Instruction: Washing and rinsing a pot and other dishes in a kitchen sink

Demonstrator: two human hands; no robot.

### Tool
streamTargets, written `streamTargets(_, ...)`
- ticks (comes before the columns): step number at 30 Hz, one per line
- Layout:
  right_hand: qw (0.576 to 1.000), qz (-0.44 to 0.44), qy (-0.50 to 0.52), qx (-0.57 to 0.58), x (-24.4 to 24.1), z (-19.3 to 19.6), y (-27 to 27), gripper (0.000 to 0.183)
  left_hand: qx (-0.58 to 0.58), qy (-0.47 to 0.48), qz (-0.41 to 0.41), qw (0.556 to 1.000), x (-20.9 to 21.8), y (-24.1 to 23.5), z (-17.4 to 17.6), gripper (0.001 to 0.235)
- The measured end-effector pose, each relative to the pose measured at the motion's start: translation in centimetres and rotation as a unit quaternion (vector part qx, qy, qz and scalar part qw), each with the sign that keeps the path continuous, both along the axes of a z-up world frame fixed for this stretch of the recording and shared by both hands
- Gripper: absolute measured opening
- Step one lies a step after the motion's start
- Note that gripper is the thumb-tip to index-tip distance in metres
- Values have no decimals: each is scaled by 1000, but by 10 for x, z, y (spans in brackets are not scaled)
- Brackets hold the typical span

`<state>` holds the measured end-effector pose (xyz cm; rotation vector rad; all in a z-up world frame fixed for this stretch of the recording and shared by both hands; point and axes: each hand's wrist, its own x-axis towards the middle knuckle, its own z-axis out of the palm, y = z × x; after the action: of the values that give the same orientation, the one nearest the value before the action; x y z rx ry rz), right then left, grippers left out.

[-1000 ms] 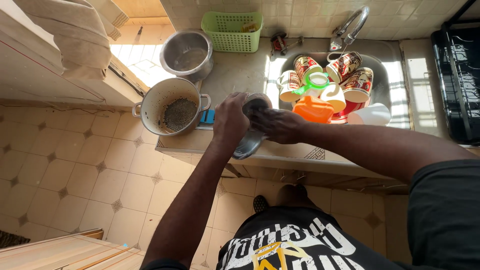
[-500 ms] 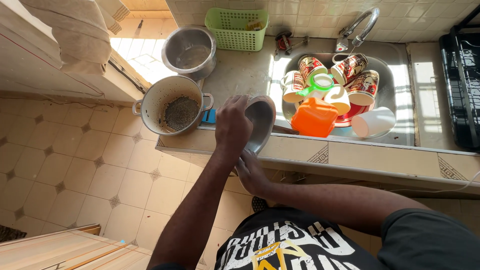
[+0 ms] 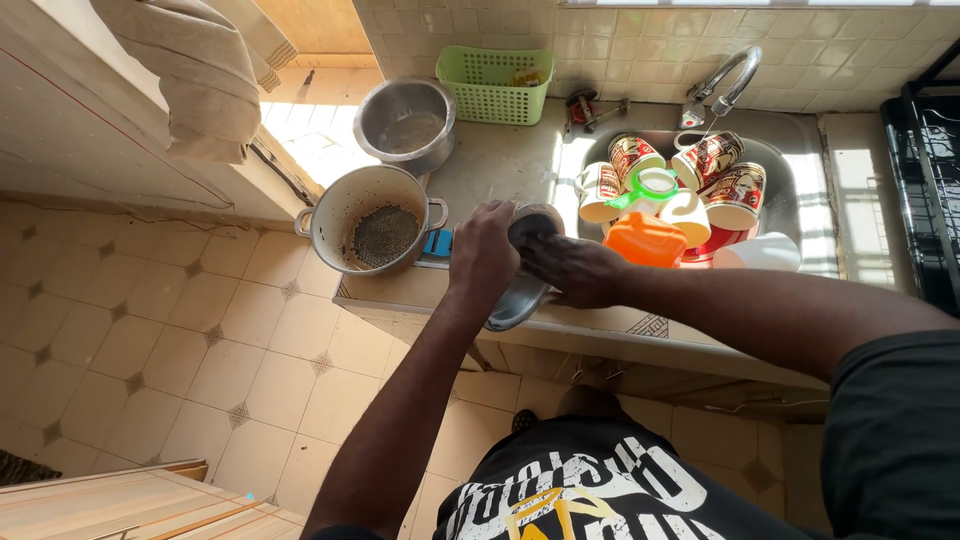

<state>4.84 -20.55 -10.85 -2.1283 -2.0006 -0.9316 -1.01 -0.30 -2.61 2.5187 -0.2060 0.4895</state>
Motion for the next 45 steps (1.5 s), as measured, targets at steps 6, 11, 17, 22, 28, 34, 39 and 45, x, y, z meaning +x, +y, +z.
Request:
streamTargets(6,935,-144,321,33,-81,-30,36,65,-26,-38,36,998,-14,-11,23,33)
streamTargets(11,740,-157,626,190,-137,-34,90,51,-21,-33,62,997,-18,-12,19,35)
streamTargets(17,806,-181,526,200,-139,-56,94,18,-3,-23,46,999,-30,-3,29,42)
streamTargets(22,889,-175,405,122,-131,-39,83,43,30,24,-11,999,-8,10,14,44)
streamTargets(28,956,-144,253,29,-109,-33,64,58,139,105,-114,978,11,17,34,55)
streamTargets(34,978,-118,172,32,-59,-3,30,61,5,102,-104,989,7,11,41,52)
streamTargets(39,981,-127,146,12,-47,-24,25,75,-63,70,-62,994,11,19,23,51)
streamTargets(45,852,-191,481,72,-118,-34,81,74,-66,31,-21,997,3,14,16,52)
